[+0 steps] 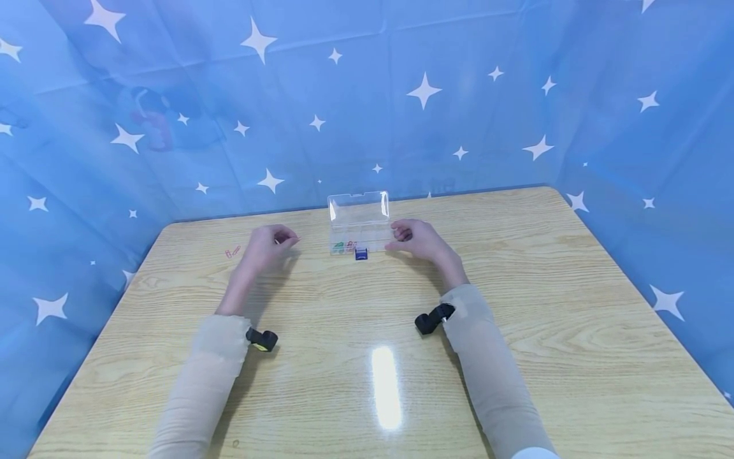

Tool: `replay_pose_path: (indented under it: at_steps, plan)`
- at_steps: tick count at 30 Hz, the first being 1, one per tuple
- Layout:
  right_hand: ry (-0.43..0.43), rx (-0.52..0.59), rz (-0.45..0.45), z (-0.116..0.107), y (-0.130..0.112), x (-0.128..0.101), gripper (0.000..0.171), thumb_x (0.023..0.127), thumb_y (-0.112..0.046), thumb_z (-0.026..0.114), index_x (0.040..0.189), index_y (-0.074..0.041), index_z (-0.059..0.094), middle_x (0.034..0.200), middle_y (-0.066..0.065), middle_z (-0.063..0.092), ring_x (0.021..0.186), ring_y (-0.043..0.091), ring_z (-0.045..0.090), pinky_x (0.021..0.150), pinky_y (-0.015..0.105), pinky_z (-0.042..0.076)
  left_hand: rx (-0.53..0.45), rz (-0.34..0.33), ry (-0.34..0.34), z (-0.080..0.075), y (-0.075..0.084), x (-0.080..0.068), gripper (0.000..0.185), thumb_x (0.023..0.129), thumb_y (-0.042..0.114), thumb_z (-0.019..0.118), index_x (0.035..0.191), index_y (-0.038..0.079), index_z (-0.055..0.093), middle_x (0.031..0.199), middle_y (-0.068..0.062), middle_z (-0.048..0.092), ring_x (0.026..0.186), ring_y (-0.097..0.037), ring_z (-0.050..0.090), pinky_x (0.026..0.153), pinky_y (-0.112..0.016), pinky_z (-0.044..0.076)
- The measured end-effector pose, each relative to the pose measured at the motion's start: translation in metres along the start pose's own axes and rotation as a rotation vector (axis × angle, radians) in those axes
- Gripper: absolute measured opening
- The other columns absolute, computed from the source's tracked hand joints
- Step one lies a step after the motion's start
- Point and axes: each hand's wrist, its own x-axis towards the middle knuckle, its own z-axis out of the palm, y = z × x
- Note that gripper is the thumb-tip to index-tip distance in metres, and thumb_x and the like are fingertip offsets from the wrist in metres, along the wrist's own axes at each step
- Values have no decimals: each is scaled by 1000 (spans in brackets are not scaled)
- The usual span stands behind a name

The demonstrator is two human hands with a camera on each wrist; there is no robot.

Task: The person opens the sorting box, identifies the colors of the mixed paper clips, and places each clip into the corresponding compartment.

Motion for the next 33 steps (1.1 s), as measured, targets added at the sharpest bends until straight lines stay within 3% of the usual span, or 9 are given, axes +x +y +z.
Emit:
replay_pose_path:
  at_steps: [13,33]
  plan:
    - [-3,8,-8,0,4,2,64,90,-25,78,143,1,51,121,16,62,112,29,58,102,43,46,-44,39,-17,22,15,17,15,99,9,64,101,-3,73,95,-15,71,83,-24,64,74,-34,53]
    - [6,-13,-15,-1,4,2,64,90,-26,79,142,1,52,121,16,62,111,28,58,102,43,47,-59,27,-39,47,31,37,11,98,7,65,103,-1,72,97,-13,70,85,-23,63,75,-32,53]
